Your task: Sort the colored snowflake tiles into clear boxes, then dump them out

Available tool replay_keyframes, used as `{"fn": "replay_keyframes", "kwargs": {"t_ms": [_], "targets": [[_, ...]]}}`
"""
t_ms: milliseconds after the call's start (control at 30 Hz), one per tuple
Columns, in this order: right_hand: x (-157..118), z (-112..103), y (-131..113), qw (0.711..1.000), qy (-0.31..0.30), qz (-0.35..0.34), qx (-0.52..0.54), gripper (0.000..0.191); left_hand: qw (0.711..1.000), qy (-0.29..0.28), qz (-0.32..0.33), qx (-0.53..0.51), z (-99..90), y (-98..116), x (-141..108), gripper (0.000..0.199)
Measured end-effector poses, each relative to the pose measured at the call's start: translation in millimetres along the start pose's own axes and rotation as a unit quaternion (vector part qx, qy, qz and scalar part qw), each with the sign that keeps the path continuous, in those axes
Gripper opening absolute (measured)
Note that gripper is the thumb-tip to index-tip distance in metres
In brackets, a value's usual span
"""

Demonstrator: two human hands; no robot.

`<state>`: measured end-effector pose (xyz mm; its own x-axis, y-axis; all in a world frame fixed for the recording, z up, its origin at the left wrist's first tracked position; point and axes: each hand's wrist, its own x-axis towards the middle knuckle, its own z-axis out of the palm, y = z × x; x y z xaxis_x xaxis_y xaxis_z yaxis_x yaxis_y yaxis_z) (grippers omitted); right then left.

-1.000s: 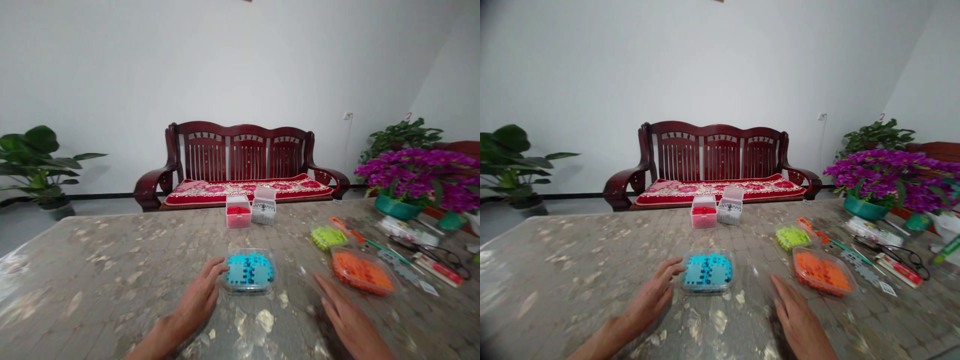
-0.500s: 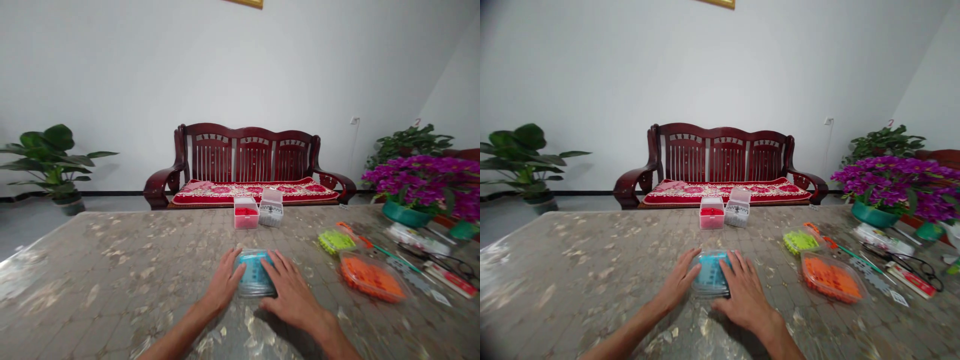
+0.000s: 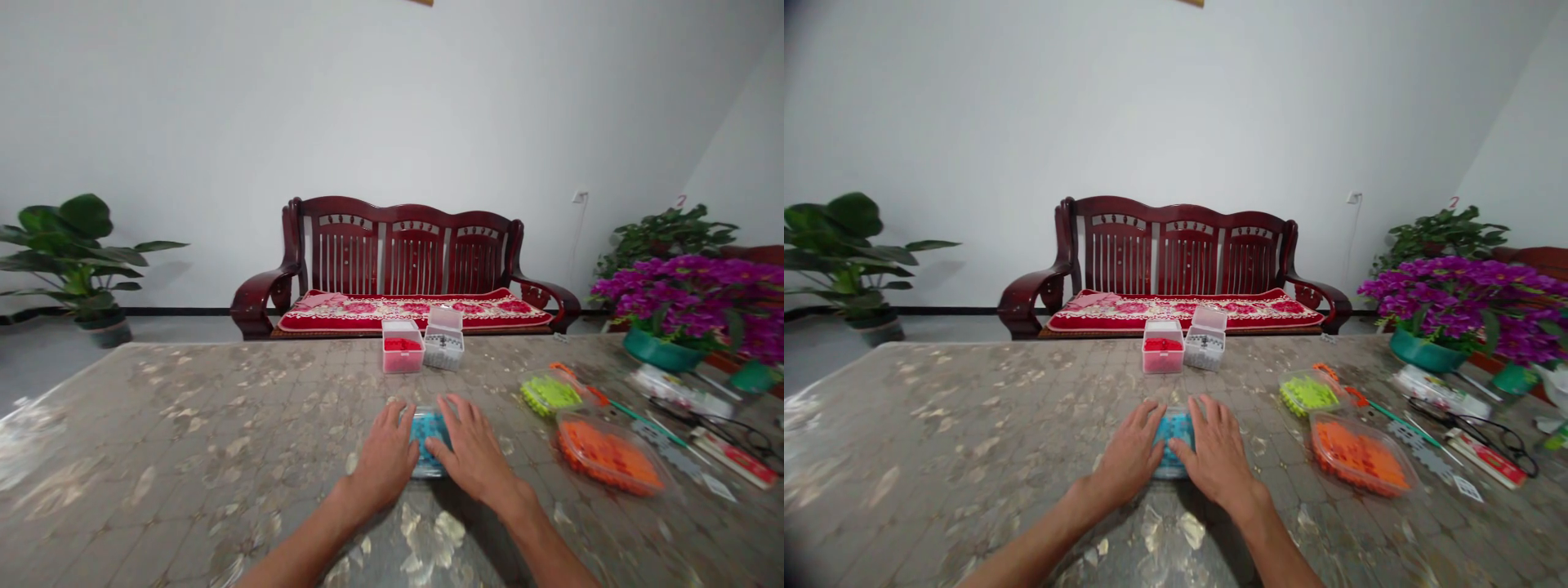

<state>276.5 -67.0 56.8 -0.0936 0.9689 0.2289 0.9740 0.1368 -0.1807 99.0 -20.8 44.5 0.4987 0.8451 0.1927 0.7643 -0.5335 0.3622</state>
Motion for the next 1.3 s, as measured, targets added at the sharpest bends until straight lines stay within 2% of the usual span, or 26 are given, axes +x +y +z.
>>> {"fn": "replay_keyframes", "kwargs": {"t_ms": [133, 267, 333, 533, 800, 900, 1000, 1067, 1133, 1233, 1300], "targets": [[6, 14, -1, 0.999, -0.009, -0.034, -0.001, 0.062, 0.996, 0.006, 0.042, 0.075, 1.6, -4, 2, 0.053], [10, 25, 1, 0.999, 0.010, -0.039, -0.002, 0.058, 0.983, 0.014, 0.119, 0.141, 6.3, -12, 3, 0.039], [10, 29, 2, 0.999, 0.021, -0.039, -0.004, 0.059, 0.979, 0.019, 0.136, 0.150, 10.2, -16, 2, 0.034], [5, 35, 3, 0.999, 0.032, -0.036, -0.011, 0.059, 0.985, 0.049, 0.111, 0.121, 22.5, -23, 0, 0.041], [6, 42, 1, 0.999, 0.043, -0.024, 0.010, 0.056, 0.991, 0.049, 0.075, 0.099, 30.5, -25, -1, 0.048], [8, 41, 4, 0.998, 0.034, -0.020, 0.042, 0.058, 0.993, 0.056, 0.069, 0.075, 30.4, -27, 0, 0.049], [14, 37, 12, 0.993, -0.004, -0.026, 0.115, 0.061, 0.995, 0.059, 0.074, 0.021, 31.0, -31, 2, 0.051], [17, 35, 20, 0.980, -0.042, -0.025, 0.191, 0.061, 0.996, 0.050, 0.067, -0.038, 31.3, -35, 3, 0.051], [18, 35, 27, 0.963, -0.050, -0.011, 0.265, 0.060, 0.993, 0.031, 0.046, -0.108, 30.4, -39, 1, 0.054], [12, 32, 43, 0.955, 0.021, 0.014, 0.294, 0.055, 0.981, -0.002, 0.030, -0.191, 26.6, -51, -7, 0.066], [3, 25, 62, 0.969, 0.092, 0.038, 0.228, 0.051, 0.976, -0.021, 0.043, -0.214, 23.6, -60, -14, 0.082]]}}
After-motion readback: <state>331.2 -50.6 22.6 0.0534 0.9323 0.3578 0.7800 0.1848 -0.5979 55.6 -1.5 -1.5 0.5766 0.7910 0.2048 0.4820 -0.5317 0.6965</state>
